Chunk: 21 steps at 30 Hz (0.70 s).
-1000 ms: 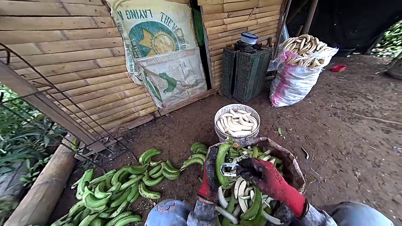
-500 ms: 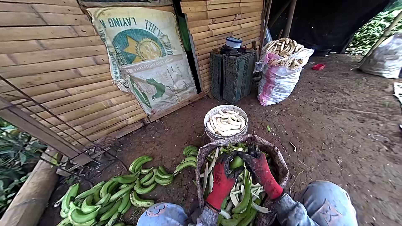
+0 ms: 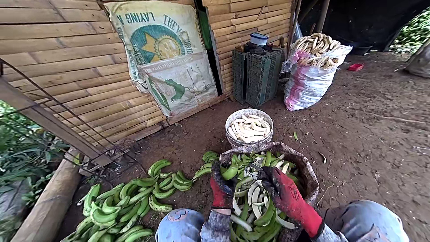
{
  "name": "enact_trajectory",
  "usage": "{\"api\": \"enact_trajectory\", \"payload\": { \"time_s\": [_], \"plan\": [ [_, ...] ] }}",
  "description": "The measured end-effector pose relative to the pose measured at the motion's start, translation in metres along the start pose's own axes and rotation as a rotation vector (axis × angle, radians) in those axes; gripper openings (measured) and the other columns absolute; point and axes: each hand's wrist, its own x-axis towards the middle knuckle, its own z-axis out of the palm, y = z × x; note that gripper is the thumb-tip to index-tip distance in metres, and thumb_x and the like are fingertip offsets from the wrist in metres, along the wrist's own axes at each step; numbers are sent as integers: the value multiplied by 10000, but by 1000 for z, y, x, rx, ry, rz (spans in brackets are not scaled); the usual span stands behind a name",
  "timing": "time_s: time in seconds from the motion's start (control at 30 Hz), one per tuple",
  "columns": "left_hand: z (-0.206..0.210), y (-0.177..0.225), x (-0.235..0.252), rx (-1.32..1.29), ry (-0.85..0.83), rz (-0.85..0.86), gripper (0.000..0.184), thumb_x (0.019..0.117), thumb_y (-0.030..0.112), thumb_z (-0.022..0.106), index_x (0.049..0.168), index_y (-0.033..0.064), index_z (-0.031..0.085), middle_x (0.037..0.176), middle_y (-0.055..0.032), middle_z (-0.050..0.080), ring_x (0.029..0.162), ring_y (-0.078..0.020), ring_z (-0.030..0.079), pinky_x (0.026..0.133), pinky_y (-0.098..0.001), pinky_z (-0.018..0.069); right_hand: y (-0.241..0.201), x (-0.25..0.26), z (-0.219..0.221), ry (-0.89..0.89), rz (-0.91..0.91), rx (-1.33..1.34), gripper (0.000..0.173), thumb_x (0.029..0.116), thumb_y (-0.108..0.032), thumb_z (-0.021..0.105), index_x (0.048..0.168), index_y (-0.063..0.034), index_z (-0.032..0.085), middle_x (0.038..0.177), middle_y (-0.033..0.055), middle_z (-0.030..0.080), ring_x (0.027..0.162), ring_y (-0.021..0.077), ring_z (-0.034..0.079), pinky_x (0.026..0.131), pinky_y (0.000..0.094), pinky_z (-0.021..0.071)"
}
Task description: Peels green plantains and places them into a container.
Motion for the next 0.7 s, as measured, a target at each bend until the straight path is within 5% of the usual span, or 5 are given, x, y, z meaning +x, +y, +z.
{"api": "enact_trajectory", "payload": {
  "time_s": [0.17,0.23,0.43,0.6,0.7],
  "plan": [
    [2,3,-8,95,-107,35,264,1103,211,375,1117,50,585,785,-10,622,642,-82,624,611,-247,574,-14,-7,21,-295,33,115,597,975,-269,606,1503,-20,485,1139,153,736,991,303,726,886,498,569],
    [2,3,-12,151,-182,-40,275,1105,196,370,1153,28,583,792,-20,630,639,-89,627,604,-245,569,-16,-4,16,-381,62,194,641,977,-260,608,1521,34,439,1048,175,742,935,302,719,886,486,558],
    [-1,0,-4,237,-297,-104,276,1095,179,403,1113,3,616,758,-37,640,606,-92,621,568,-233,562,-7,0,3,-565,122,338,599,1030,-321,563,1547,-43,441,1053,154,718,880,198,675,862,403,542],
    [12,1,-14,334,-172,104,329,1083,226,467,1304,-8,536,818,-58,629,621,-137,637,573,-303,593,-2,-7,15,-407,262,761,350,1038,-221,538,1280,20,616,776,-52,594,642,-20,534,626,167,475],
    [12,-2,-28,636,-236,596,489,977,111,611,1375,-137,471,1165,-126,661,979,-68,665,888,-217,554,-3,-10,33,-267,509,1030,168,1040,-209,519,1057,-91,637,666,-100,553,535,-12,485,502,161,408]
  ]
}}
